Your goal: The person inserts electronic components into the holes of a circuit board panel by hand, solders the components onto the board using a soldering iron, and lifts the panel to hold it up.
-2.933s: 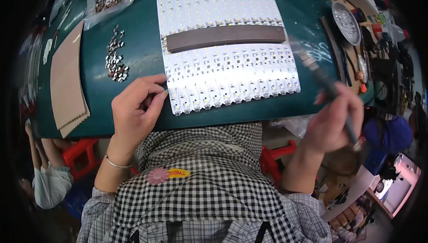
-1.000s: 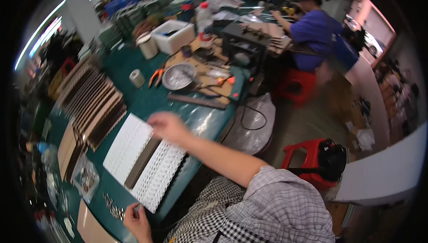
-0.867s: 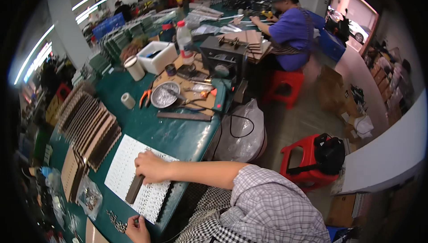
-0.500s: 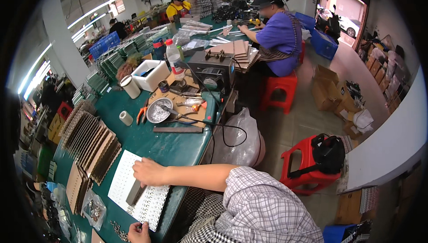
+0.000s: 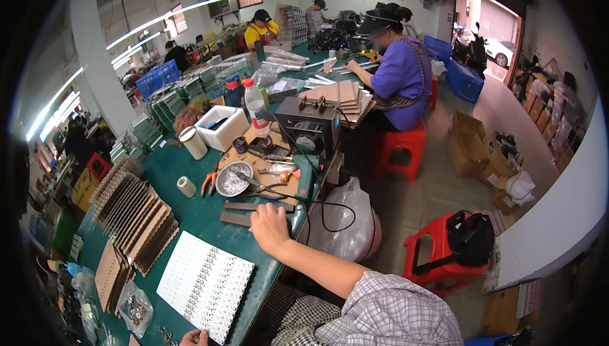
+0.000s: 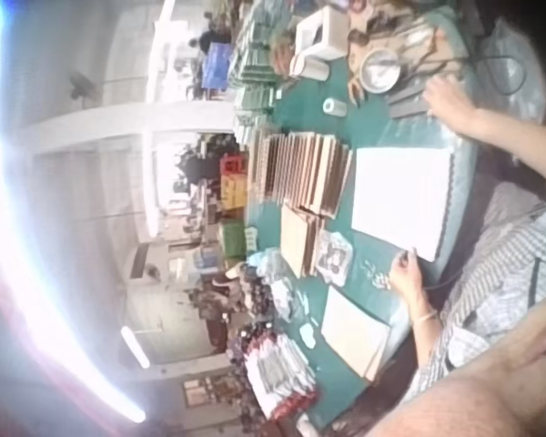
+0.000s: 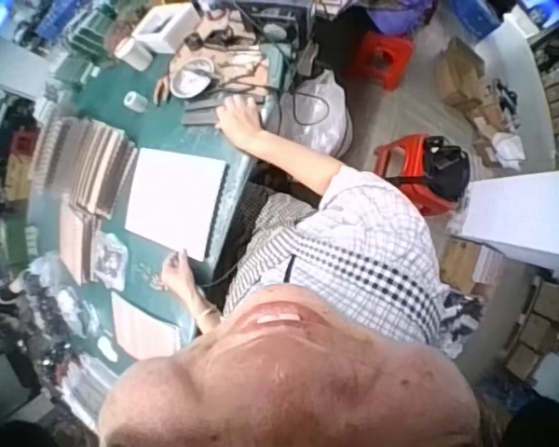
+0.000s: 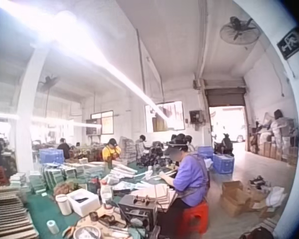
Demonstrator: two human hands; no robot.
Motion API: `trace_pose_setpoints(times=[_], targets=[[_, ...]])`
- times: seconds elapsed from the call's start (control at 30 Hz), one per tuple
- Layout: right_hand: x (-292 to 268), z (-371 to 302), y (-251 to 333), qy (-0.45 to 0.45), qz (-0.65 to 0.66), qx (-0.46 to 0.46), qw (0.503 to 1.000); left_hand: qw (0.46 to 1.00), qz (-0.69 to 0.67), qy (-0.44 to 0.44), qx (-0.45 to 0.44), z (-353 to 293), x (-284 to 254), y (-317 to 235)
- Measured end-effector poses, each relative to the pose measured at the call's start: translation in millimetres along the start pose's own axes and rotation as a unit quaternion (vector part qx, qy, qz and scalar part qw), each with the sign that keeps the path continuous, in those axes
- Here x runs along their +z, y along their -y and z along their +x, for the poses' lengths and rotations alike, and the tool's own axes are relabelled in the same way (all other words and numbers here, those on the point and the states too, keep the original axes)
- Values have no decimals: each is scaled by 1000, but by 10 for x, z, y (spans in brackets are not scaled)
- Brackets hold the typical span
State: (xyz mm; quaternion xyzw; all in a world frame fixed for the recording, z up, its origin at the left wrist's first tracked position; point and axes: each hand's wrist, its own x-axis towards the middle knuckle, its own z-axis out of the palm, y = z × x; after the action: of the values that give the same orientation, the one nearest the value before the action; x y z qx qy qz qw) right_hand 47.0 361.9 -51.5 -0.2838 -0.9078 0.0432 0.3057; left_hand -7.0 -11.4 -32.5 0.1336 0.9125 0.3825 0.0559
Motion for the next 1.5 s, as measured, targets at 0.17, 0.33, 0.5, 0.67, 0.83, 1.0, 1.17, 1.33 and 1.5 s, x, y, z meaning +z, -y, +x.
trace_pose_setpoints(times=[0.17,0.33,0.5,0.67,0.83,1.0,1.17,1.33,1.5], targets=[[29,-228,554,166,142,-80,973,999,-36,5,-20,8,27,47],[-72,-149,640,244,234,25,941,983,-162,14,-90,92,35,214],[-290,-292,627,179,367,20,913,915,-372,-34,-154,-146,-180,141],[-551,-298,766,79,555,-16,828,930,-341,-138,-2,-257,-473,-116],[-352,-157,769,92,604,-24,791,968,-156,-164,105,47,-469,-167],[-296,-481,674,165,541,49,823,975,-102,-181,79,2,-336,11],[-124,-636,524,122,625,-110,763,975,-160,-124,86,-209,-309,149],[363,-802,133,177,651,-123,728,970,-199,-102,94,-393,-306,230],[238,-946,326,141,746,-30,650,963,-248,-101,41,-460,-268,180]])
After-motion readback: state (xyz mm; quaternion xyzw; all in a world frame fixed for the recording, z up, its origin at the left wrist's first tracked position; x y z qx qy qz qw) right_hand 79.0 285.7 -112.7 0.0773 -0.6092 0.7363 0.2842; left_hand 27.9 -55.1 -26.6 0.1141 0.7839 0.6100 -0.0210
